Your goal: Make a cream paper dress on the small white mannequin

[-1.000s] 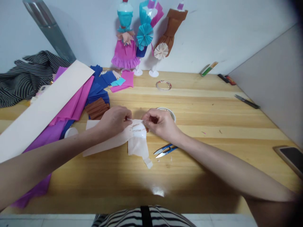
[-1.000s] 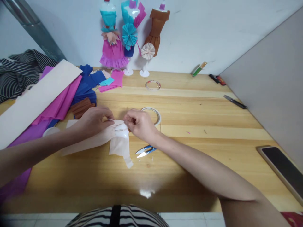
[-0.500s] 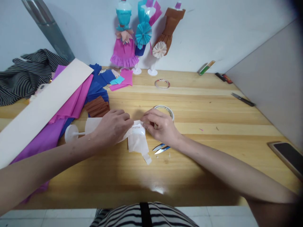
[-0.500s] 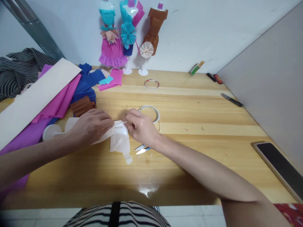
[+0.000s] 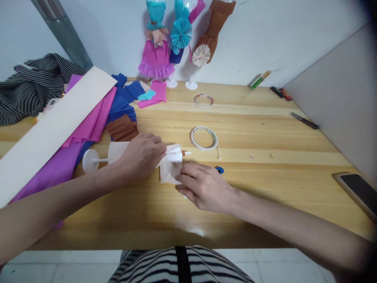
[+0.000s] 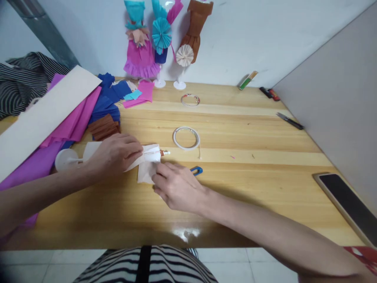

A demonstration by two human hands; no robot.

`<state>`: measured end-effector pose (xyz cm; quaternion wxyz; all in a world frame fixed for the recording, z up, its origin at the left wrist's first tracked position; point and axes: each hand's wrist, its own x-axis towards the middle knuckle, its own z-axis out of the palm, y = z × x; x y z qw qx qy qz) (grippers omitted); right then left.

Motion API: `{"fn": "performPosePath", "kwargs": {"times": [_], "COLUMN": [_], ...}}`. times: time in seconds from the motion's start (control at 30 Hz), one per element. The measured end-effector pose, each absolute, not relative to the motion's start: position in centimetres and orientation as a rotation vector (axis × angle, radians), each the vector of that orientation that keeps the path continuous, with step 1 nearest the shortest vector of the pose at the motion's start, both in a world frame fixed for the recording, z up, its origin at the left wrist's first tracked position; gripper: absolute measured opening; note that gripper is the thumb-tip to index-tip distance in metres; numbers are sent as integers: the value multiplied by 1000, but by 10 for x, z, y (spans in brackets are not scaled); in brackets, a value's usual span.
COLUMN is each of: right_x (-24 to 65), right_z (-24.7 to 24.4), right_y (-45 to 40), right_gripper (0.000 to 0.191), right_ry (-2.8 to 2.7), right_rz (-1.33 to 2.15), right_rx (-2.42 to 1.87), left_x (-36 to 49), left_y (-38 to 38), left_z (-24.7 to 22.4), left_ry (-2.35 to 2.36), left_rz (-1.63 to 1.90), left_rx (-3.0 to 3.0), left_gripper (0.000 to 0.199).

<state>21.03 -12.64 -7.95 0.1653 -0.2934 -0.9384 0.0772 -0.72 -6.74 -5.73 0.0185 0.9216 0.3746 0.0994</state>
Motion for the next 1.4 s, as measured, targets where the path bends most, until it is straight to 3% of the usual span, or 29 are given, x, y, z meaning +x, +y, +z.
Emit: {"fn": "performPosePath", "kwargs": {"times": [0.23,0.6,0.77,0.87,1.0,1.13,1.3,1.4], "right_x": [209,213,225,223,214,202,196,197], "right_z": [-79,-71,-75,-78,-82,-83,-81,-79], "right_y": [-120,-101,-77,-61,-43,-32,-33,-39], "right_gripper": [27,14,12,16,30,39,15,10], "right_ry": [-2561,-2339,-2124,-2103,-2127,-2131,-2126,-2123], "right_rz": [117,338,359,398,473,541,647,596], "right_rx": [-872,-965,-1130,-1178,-1248,-1281,-1365,-1342], "left_x": [-9,-15,-11,-9,-6,-1,3,2], "left_y": [-74,-86,-77,-69,-64,-60,-53,-54], "left_z": [-54,-51,-49,-48,-47,-46,-47,-50], "left_ry": [1153,1137,1325,1384,1464,1545,1596,1550], "left_rz": [278,310,250,240,218,265,277,285], "left_rx": [2830,2714,2615,2552,2410,2296,2335,2462], "left_gripper": [17,20,37,41,24,19,12,16]}}
